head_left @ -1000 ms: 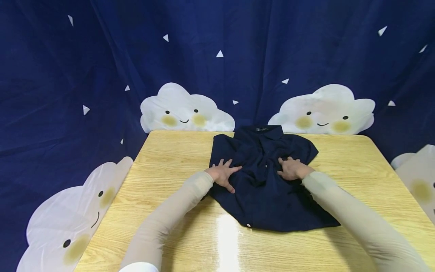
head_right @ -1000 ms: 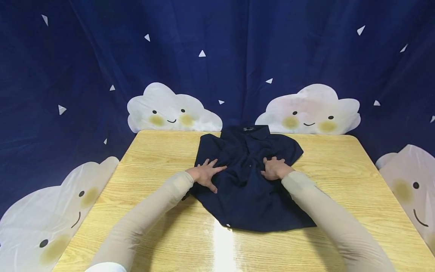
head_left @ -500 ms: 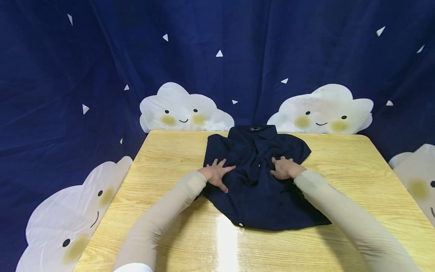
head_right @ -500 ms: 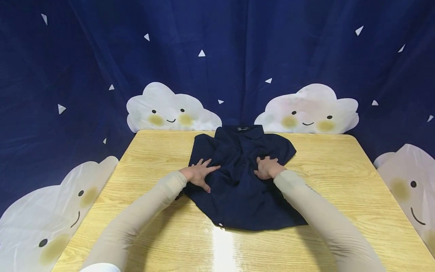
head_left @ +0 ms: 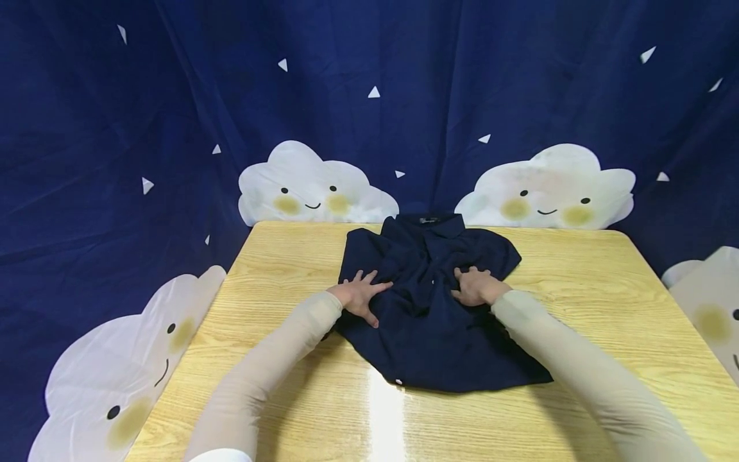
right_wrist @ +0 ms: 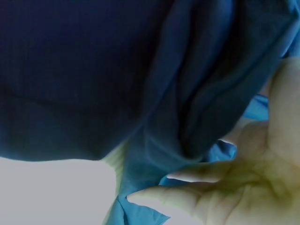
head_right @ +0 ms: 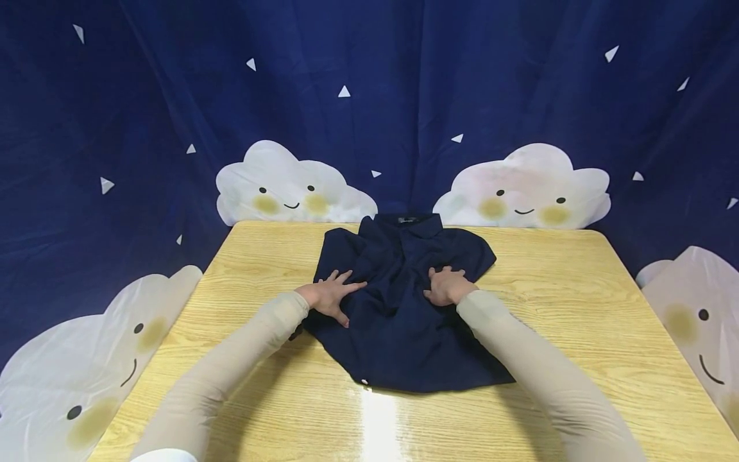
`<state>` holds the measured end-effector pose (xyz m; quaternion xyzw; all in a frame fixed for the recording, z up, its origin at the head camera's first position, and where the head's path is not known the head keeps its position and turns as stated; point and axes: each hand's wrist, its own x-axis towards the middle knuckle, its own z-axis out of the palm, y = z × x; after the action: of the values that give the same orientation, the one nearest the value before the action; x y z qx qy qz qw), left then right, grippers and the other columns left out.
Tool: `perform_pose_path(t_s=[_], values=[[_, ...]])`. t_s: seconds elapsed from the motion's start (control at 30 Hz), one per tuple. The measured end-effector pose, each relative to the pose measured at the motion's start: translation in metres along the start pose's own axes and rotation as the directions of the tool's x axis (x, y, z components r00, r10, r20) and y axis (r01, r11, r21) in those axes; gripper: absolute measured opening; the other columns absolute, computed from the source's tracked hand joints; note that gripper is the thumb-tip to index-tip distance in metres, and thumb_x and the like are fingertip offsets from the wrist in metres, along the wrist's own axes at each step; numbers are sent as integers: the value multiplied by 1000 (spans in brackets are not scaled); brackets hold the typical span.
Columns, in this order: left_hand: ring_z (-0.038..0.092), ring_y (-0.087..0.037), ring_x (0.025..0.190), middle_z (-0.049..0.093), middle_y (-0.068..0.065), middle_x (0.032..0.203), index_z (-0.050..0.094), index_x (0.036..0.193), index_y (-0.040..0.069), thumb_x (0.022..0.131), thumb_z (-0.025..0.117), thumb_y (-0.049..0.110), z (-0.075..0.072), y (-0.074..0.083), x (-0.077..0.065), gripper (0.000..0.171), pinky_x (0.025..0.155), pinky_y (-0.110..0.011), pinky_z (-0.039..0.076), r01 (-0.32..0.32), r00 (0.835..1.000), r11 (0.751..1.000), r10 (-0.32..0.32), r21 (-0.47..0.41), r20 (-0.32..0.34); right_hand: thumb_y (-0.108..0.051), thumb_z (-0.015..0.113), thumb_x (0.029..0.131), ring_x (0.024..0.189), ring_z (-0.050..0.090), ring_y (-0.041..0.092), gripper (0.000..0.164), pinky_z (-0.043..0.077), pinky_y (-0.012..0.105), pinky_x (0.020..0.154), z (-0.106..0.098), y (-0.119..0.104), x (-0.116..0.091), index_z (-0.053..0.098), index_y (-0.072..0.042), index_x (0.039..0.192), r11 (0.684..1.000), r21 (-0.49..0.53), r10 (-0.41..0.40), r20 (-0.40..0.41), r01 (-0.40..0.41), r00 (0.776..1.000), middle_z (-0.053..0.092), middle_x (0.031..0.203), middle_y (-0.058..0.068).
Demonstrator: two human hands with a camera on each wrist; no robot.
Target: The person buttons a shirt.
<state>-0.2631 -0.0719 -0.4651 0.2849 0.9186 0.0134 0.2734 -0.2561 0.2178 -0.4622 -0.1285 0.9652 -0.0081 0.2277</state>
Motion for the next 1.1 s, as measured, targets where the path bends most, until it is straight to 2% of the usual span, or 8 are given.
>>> perform_pose_path(t_s=[0.5, 0.63, 0.73, 0.8, 0.87, 1.0, 1.07, 1.1], values=[[-2, -37, 142, -2, -7, 158, 12, 151, 36, 75, 75, 50, -3, -16, -7, 100, 107, -59, 13, -9, 999, 1000, 9, -20, 31, -36, 47, 98, 127, 28, 54, 66, 29, 61, 99, -2, -15, 5, 26, 6, 145, 1000, -16, 19, 30, -19, 999, 29, 140, 38], [3, -35, 142, 3, -9, 157, 23, 150, 32, 83, 72, 34, -12, -19, -9, 83, 107, -55, 18, -23, 999, 995, 27, -98, 46, -37, 47, 98, 131, 25, 50, 66, 29, 57, 102, -6, -12, 3, 26, 5, 145, 1000, 23, -12, 34, 11, 999, 29, 142, 35], [21, -30, 137, 20, -11, 152, 41, 140, 25, 85, 63, 14, -20, -22, -10, 60, 103, -47, 27, -50, 999, 968, 47, -244, -17, -37, 48, 98, 134, 23, 47, 65, 26, 54, 104, -12, -5, 1, 30, 5, 144, 995, 80, -65, 23, 63, 998, 30, 144, 32], [35, -28, 125, 34, -11, 141, 48, 129, 20, 87, 57, 7, -23, -24, -9, 45, 96, -40, 33, -73, 995, 944, 46, -322, -89, -36, 48, 98, 133, 25, 47, 63, 26, 54, 104, -15, 0, 1, 34, 7, 142, 988, 120, -95, 1, 94, 996, 33, 142, 31], [43, -26, 108, 44, -11, 124, 49, 118, 15, 90, 53, 7, -25, -26, -7, 30, 87, -37, 36, -83, 986, 925, 22, -372, -166, -35, 49, 98, 130, 30, 48, 60, 28, 55, 103, -17, 6, 0, 39, 8, 138, 983, 142, -115, -37, 119, 993, 37, 139, 32], [46, -25, 81, 46, -9, 96, 43, 107, 10, 95, 49, 15, -24, -25, 0, 14, 71, -34, 36, -59, 957, 899, -73, -435, -280, -34, 53, 96, 124, 34, 51, 59, 31, 58, 98, -16, 17, 3, 43, 10, 134, 981, 169, -78, -126, 99, 989, 41, 133, 33], [47, -27, 76, 47, -11, 91, 42, 106, 8, 95, 50, 18, -24, -23, 4, 17, 68, -35, 37, -32, 933, 884, -140, -466, -331, -34, 55, 94, 123, 32, 54, 60, 32, 60, 96, -15, 22, 5, 43, 9, 133, 981, 180, -41, -164, 71, 986, 39, 133, 34], [49, -27, 79, 49, -12, 95, 42, 110, 8, 95, 50, 22, -24, -22, 7, 22, 70, -36, 39, -10, 920, 886, -175, -464, -352, -34, 55, 94, 122, 31, 55, 60, 31, 61, 95, -14, 24, 6, 42, 9, 134, 981, 185, -20, -180, 54, 983, 37, 134, 35]])
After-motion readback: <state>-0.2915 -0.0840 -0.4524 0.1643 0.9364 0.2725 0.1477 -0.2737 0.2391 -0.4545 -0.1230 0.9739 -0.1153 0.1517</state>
